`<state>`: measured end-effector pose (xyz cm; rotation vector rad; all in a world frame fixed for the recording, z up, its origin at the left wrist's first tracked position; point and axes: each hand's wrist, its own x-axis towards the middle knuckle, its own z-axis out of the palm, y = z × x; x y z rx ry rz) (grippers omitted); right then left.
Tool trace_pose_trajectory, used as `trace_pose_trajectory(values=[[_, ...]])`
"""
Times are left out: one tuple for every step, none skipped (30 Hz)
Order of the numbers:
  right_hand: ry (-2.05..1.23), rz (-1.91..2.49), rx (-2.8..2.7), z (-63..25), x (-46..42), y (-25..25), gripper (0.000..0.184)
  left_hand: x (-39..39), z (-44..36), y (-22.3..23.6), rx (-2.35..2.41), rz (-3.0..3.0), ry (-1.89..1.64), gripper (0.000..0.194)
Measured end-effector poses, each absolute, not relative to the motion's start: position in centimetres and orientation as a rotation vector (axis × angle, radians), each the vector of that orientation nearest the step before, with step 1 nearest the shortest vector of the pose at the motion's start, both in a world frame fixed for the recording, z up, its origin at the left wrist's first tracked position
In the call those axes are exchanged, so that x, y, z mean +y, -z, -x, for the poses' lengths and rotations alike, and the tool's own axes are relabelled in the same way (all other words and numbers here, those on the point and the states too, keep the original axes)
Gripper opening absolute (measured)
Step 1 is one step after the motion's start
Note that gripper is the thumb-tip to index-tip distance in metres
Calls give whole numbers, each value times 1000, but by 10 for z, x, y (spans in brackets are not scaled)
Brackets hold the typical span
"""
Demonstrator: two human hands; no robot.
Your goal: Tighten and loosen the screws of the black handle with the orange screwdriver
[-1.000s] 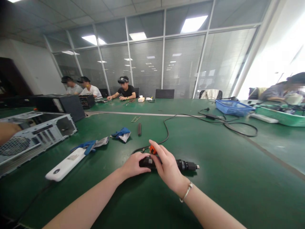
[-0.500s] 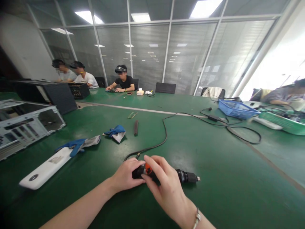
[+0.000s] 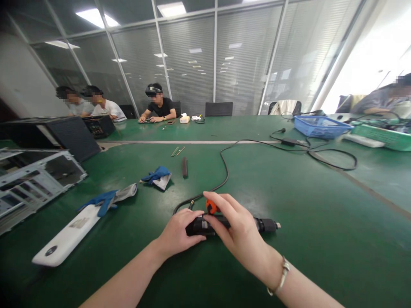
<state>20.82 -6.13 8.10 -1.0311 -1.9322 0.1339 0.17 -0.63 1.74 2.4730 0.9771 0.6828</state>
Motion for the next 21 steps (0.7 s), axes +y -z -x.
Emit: trace_pose_trajectory(values=[[-124, 1020, -1932, -206, -62, -80, 44, -6, -2, -17, 975, -2480, -687, 59], [-115, 1007, -1934, -204, -64, -80, 44, -6, -2, -17, 972, -2491, -686, 60], [-111, 992, -1941, -203, -65, -79, 44, -6, -2, -17, 970, -2505, -682, 60], [-113, 976, -1956, -201, -67, -80, 45, -6, -2, -17, 967, -2522, -673, 59], [-119, 958, -1977, -199, -69, -80, 46, -5, -2, -17, 970, -2538, -664, 58], [-125, 942, -1999, -198, -70, -80, 48, -5, -2, -17, 977, -2552, -658, 57], [-126, 934, -2016, -197, -72, -81, 49, -5, -2, -17, 989, -2561, -659, 56], [-119, 935, -2024, -197, -73, -81, 49, -5, -2, -17, 990, -2572, -656, 55], [-101, 947, -2023, -197, -74, -81, 49, -6, -2, -17, 990, -2581, -657, 55], [-72, 963, -2011, -198, -74, -81, 47, -7, -2, -17, 987, -2590, -662, 54], [-35, 978, -1990, -199, -74, -80, 45, -8, -1, -17, 981, -2599, -665, 53], [3, 989, -1964, -201, -74, -78, 42, -8, -1, -17, 976, -2606, -669, 53], [34, 994, -1938, -202, -73, -77, 40, -9, -1, -17, 971, -2610, -672, 53], [55, 996, -1917, -204, -72, -75, 39, -9, -1, -17, 968, -2609, -669, 54], [63, 998, -1905, -205, -71, -74, 39, -9, -1, -17, 970, -2603, -664, 55], [61, 1000, -1905, -206, -69, -73, 40, -9, -1, -17, 976, -2593, -661, 56], [55, 1001, -1917, -207, -69, -72, 41, -9, -1, -17, 985, -2579, -660, 57], [51, 999, -1933, -207, -68, -71, 43, -8, -1, -17, 996, -2562, -665, 57], [51, 994, -1945, -208, -68, -69, 45, -9, -1, -17, 1005, -2542, -674, 58], [52, 987, -1947, -207, -68, -68, 47, -10, -1, -17, 1011, -2520, -684, 58], [52, 981, -1942, -207, -69, -66, 48, -12, 0, -16, 1012, -2491, -698, 57]])
